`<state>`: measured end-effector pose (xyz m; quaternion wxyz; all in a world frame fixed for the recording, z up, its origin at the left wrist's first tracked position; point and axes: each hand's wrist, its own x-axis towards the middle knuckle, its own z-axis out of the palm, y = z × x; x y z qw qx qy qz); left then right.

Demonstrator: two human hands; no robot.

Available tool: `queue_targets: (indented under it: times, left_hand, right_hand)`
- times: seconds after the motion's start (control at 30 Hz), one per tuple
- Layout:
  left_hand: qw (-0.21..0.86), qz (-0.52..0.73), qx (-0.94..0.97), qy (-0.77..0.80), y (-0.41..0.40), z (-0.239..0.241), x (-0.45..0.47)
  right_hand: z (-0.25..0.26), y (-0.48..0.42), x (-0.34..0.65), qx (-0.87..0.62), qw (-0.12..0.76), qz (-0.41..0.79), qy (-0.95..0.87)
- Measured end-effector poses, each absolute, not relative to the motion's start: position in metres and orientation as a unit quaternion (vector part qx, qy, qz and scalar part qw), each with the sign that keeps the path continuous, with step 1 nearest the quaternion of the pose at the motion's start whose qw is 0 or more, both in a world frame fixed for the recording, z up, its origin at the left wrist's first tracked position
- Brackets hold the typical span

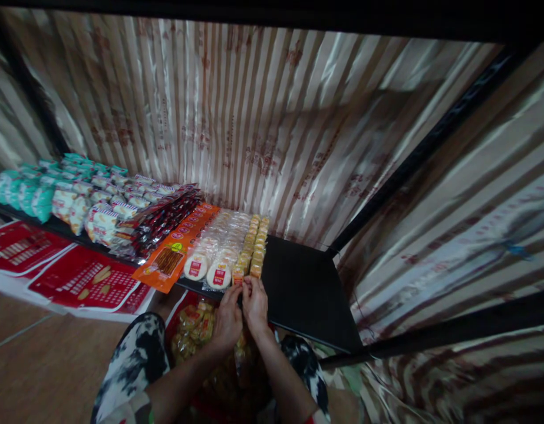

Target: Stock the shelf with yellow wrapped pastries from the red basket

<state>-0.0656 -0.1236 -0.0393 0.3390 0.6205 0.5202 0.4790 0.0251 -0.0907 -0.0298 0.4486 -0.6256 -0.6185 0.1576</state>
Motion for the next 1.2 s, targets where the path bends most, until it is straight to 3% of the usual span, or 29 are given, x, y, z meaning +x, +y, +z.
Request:
queue_targets:
  times: [0.53,0.7,0.9,1.07,1.2]
  left_hand:
    - [0.272,0.438,0.653,0.555,-0.129,-0.033,-0.069]
    - [0.276,0.412,0.662,0.561,-0.156,-0.042,-0.085]
    - [0.364,0.237,0.638,0.635,-0.190,-0.076,-0.097]
    - [0.419,0.174,0.591,0.667,-0.188,-0.078,-0.090]
    - [0.442,0.176,0.555,0.682,-0.176,-0.080,-0.079]
  right_hand:
    - [-0.043,-0.149,0.031,-0.606,0.457,0.166,-0.629]
    - [-0.069,-0.179,0.038,-0.681,0.376,0.162,-0.607]
    - [-0.101,-0.193,0.047,-0.740,0.195,0.164,-0.622]
    - [-0.107,-0.188,0.045,-0.779,0.137,0.177,-0.586]
    - [-0.114,-0.184,0.045,-0.781,0.143,0.193,-0.577]
